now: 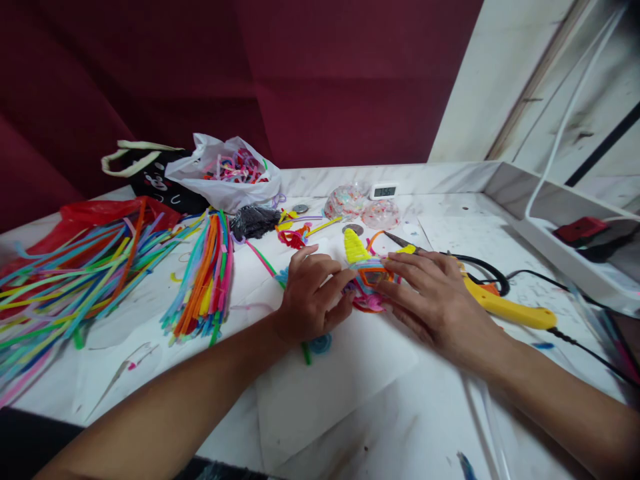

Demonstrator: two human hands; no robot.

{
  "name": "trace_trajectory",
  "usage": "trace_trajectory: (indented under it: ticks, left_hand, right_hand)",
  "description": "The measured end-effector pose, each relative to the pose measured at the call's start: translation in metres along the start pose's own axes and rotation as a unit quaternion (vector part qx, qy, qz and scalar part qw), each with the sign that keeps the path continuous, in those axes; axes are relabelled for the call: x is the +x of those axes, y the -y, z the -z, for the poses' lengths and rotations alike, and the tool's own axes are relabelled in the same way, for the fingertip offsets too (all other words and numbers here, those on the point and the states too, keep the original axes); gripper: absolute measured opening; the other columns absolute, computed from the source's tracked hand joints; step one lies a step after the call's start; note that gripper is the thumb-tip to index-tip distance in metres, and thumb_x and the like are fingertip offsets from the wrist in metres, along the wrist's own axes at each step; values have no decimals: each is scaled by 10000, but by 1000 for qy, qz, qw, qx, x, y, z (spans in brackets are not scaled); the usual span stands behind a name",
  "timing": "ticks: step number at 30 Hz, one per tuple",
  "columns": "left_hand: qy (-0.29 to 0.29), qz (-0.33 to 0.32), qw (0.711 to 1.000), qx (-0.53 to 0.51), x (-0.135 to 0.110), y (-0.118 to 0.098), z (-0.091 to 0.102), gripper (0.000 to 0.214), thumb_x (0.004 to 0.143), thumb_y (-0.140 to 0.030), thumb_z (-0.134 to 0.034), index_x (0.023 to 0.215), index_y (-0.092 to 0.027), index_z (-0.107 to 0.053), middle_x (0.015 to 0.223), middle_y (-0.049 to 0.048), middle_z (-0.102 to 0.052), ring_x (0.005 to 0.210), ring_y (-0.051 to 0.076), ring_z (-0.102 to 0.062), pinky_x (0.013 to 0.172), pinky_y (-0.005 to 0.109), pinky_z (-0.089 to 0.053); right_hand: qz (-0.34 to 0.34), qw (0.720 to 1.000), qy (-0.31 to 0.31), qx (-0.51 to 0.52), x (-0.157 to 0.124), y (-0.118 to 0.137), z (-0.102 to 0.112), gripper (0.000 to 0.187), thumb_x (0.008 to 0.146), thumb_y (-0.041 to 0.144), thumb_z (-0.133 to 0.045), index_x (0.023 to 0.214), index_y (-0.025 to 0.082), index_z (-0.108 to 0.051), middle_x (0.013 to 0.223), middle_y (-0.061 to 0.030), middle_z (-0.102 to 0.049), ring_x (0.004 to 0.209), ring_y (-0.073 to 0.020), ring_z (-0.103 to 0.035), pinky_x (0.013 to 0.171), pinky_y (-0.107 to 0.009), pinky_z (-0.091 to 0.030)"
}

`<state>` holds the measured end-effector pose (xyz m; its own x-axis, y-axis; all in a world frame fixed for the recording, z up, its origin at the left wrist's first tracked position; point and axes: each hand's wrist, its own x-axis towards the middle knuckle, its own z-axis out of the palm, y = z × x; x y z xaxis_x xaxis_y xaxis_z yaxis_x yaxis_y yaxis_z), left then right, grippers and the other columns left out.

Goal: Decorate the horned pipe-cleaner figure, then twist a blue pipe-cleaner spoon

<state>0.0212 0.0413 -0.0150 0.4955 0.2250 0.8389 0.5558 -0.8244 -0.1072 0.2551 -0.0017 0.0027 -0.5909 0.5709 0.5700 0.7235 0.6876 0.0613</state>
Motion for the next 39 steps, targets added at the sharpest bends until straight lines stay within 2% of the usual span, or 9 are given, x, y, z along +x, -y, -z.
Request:
trace_trajectory:
  ticks: [7,13,20,26,32,36,39]
  left_hand:
    - [10,-39,999,18,0,0,-1,312,822,-232,-601,1133,-212,-622,916,40,-625,879,180,-591,1002,474,-416]
    - [10,-44,999,22,0,0,-1,287,813,-238,-626,1098,-200,-628,912,46,-619,883,184,-589,1012,477,-411]
    - [5,-40,999,13,-1,0,-1,293,793,-232,-660,1082,-191,-630,906,46,-612,895,187,-585,1023,492,-399]
    - [3,-27,1000,14,-1,0,-1,282,800,-252,-652,1076,-198,-633,914,47,-617,881,183,-588,1005,483,-411]
    - [-10,38,999,-22,0,0,-1,267,833,-263,-631,1089,-189,-644,931,64,-618,894,196,-595,924,426,-470]
    - [-41,153,985,-67,3,3,1,181,880,-202,-599,1050,-188,-659,969,60,-627,922,165,-609,851,321,-509]
    - [-80,234,960,-128,4,8,0,158,860,-211,-647,1012,-185,-680,959,44,-632,861,133,-623,834,286,-529]
  right_hand:
    - [0,1000,6,-6,-1,0,-1,240,957,258,-533,1188,245,-596,1286,-121,-628,1274,-299,-514,976,-538,-354]
    - [-1,1000,-4,-3,-3,-1,-3,241,950,255,-541,1185,226,-583,1296,-126,-623,1269,-297,-516,984,-529,-354]
    - [-30,998,-37,43,-5,-4,-3,325,930,339,-584,1222,205,-541,1299,-120,-619,1257,-258,-516,1000,-464,-363]
    - [-27,998,-37,34,-4,-2,-3,426,923,350,-592,1301,193,-474,1301,-129,-622,1259,-264,-510,982,-451,-359]
    - [-22,998,-43,35,-6,-4,-3,444,923,333,-590,1322,201,-447,1294,-131,-627,1261,-271,-518,970,-452,-380]
    - [-23,997,-66,37,-8,-9,0,406,918,297,-596,1289,195,-466,1240,-127,-651,1234,-272,-539,975,-448,-390]
    - [-39,995,-86,32,-9,-12,4,373,918,292,-594,1263,191,-491,1230,-137,-649,1192,-273,-568,958,-440,-404]
